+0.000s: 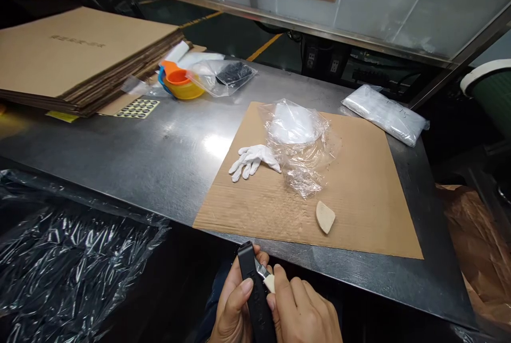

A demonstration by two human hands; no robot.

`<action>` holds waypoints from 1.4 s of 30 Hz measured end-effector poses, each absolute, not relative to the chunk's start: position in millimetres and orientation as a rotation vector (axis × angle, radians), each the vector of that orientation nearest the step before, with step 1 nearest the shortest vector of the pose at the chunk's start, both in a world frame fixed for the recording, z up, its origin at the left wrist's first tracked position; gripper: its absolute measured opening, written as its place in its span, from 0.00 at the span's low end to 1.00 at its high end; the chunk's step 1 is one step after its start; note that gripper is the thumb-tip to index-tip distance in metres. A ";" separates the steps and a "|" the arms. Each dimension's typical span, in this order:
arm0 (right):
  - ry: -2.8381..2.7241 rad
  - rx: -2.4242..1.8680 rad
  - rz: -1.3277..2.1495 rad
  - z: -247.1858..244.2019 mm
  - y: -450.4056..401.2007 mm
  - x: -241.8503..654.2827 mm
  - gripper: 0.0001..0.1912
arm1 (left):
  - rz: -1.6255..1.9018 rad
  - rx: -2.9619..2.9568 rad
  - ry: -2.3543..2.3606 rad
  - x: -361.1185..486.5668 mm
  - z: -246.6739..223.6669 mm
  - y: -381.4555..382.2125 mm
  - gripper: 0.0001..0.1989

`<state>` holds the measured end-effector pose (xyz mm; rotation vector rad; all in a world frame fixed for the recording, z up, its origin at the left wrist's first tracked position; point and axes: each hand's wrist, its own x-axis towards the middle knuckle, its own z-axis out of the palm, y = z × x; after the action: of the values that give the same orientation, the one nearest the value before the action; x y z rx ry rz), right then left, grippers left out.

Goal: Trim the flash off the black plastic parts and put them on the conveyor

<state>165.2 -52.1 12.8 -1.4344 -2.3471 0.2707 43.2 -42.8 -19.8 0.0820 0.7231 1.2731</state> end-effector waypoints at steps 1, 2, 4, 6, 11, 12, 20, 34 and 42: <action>-2.348 -1.434 0.268 12.7 -52.0 165.1 0.17 | 1.273 0.085 0.719 43.2 -20.1 -42.9 0.18; -2.349 -1.435 0.265 12.7 -51.8 165.1 0.17 | 1.272 0.087 0.716 43.2 -20.4 -43.0 0.18; -2.354 -1.441 0.257 12.9 -51.3 165.0 0.17 | 1.269 0.094 0.719 43.3 -20.3 -42.9 0.19; -2.358 -1.448 0.253 13.8 -50.8 164.8 0.17 | 1.269 0.103 0.724 43.3 -19.7 -42.4 0.19; -2.373 -1.457 0.256 16.1 -50.7 164.5 0.17 | 1.266 0.099 0.731 43.3 -18.4 -42.6 0.19; -2.385 -1.456 0.254 15.2 -50.5 164.9 0.17 | 1.265 0.099 0.736 43.3 -18.6 -43.1 0.19; -2.223 -1.580 0.261 -8.4 -43.2 172.8 0.21 | 1.306 0.226 0.661 43.2 -22.1 -43.4 0.15; -2.079 -2.185 -0.171 -20.6 -18.3 236.4 0.19 | 1.240 0.056 0.834 42.0 -16.8 -37.2 0.14; -1.994 -2.475 -0.527 -44.9 9.8 284.1 0.18 | 1.221 0.015 0.993 44.1 -12.4 -31.1 0.18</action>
<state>284.1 9.8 -44.9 -2.4753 -1.9942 -0.5274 44.1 -31.1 -12.4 0.0151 0.9934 1.2208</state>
